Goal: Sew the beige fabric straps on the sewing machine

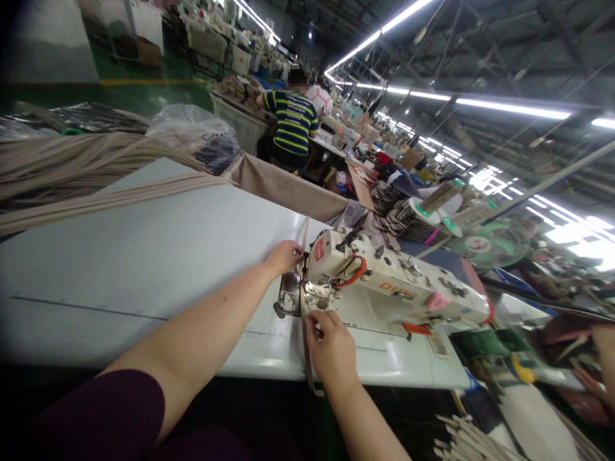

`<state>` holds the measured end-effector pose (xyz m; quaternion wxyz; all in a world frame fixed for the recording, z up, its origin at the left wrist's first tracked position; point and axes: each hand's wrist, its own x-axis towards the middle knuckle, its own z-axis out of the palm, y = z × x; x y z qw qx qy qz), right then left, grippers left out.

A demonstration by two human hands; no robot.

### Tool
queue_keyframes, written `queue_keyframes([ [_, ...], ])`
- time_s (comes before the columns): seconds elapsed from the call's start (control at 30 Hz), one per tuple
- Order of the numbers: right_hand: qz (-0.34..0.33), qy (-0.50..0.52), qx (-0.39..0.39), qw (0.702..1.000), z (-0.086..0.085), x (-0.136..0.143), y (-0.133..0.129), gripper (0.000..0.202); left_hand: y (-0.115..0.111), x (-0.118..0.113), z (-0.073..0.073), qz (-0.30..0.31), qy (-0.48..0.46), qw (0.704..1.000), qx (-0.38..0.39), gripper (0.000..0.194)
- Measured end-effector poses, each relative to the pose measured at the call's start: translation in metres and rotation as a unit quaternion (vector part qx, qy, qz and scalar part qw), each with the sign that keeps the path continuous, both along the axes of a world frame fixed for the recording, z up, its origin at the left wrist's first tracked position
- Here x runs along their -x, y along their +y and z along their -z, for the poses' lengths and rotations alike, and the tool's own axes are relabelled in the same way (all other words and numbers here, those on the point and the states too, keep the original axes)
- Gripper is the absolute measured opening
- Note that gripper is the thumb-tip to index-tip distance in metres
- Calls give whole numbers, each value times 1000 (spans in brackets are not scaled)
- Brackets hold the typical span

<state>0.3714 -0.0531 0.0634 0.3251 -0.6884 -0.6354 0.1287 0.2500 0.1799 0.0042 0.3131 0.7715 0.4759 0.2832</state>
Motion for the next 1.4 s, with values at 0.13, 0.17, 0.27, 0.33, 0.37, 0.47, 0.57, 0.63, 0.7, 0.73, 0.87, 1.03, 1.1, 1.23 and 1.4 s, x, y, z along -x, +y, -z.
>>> queue_keyframes([
  [0.13,151,330,20,932,33,17,23,38,2,-1,3,0,8,1000,-1,11],
  [0.17,167,347,8,923,37,20,29,44,2,-1,3,-1,10,1000,-1,11],
  [0.27,206,402,-24,892,41,25,44,54,2,-1,4,-4,16,1000,0,12],
  [0.33,218,424,-37,878,39,26,52,55,2,-1,4,-5,17,1000,0,13],
  [0.37,221,433,-39,873,38,26,56,54,2,-1,4,-5,17,1000,0,13],
  [0.47,232,452,-39,860,34,28,64,51,2,-2,5,-5,14,1000,0,12],
  [0.57,238,464,-35,852,32,30,67,51,3,-2,5,-3,11,1000,0,11],
  [0.63,239,469,-34,850,31,31,68,51,3,-2,5,-1,9,1000,0,11],
  [0.7,240,473,-31,847,31,32,68,52,3,-2,5,0,8,1000,1,12],
  [0.73,240,475,-29,846,31,33,68,52,3,-2,4,1,8,1000,2,12],
  [0.87,244,481,-22,842,31,33,70,52,2,-1,3,1,6,1000,4,13],
  [1.03,242,489,-18,838,31,33,70,53,1,-1,2,-3,7,1000,4,13],
  [1.1,239,492,-18,837,31,33,70,52,1,-1,1,-4,9,1000,4,13],
  [1.23,240,495,-20,835,31,32,71,49,1,-1,2,-1,11,1000,2,13],
  [1.4,243,498,-29,832,35,30,73,45,2,-2,2,1,17,1000,2,12],
])
